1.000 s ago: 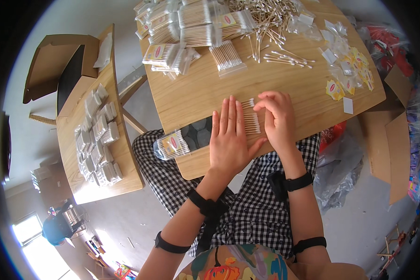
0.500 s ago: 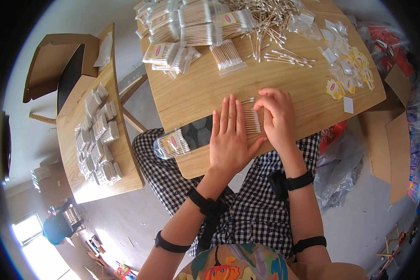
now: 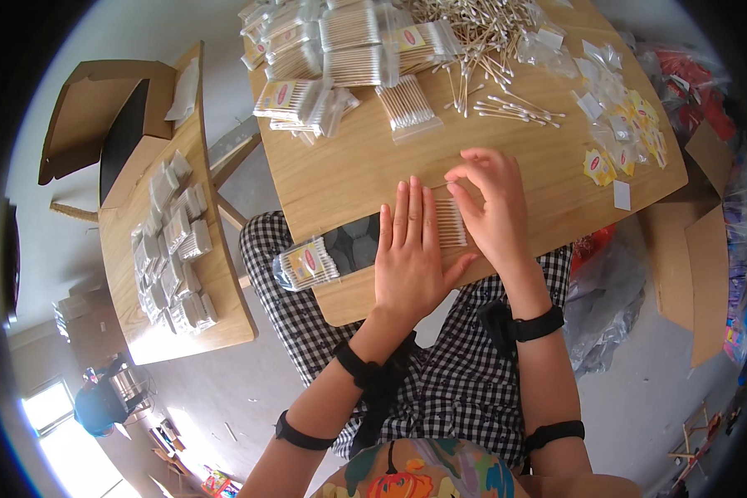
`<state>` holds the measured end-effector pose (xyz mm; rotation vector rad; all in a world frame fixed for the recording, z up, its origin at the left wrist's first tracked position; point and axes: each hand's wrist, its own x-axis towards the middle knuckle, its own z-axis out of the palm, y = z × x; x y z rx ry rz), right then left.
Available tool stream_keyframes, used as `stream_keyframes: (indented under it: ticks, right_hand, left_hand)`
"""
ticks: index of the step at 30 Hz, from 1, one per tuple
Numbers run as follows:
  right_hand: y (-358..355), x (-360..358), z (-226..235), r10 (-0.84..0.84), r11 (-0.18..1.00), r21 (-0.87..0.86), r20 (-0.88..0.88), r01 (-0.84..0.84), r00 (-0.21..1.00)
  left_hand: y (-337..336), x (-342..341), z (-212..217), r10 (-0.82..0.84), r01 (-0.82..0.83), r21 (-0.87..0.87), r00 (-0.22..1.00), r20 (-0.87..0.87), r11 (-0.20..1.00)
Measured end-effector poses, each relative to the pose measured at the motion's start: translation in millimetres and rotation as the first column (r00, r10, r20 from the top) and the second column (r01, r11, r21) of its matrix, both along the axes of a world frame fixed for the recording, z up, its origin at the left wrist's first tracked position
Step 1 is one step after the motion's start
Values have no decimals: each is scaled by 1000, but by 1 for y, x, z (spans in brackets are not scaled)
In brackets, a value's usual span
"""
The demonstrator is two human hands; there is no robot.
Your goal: The recorder is sorting and arranging cotton swabs into small plastic packages.
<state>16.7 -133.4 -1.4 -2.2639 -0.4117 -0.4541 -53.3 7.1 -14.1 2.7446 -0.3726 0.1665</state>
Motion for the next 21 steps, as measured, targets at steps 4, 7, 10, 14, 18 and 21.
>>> stream_keyframes:
  ticks: [4, 7, 10, 14, 18, 21]
  right_hand:
    - [-7, 20, -1, 24, 990, -135, -31, -28, 999]
    - [-20, 31, 8, -44, 953, -300, 9, 44, 999]
    - [-31, 24, 6, -100, 944, -308, 65, 115, 993]
    - [-14, -7, 0, -125, 980, -152, 7, 125, 992]
    - [19, -25, -1, -70, 988, -145, -51, 62, 996]
    - [41, -25, -5, -10, 951, -308, -67, -11, 998]
  left_hand:
    - [-2, -2, 1, 21, -21, -15, 1000, 16, 1000]
    - [0, -9, 3, 56, -56, -27, 998, 0, 998]
    - [1, -22, 13, 78, -83, -91, 995, -56, 992]
    - [17, -27, 27, 147, -213, -454, 973, -176, 865]
    - [18, -17, 30, 207, -323, -908, 939, -273, 268]
    - [14, -13, 23, 217, -327, -936, 931, -294, 132]
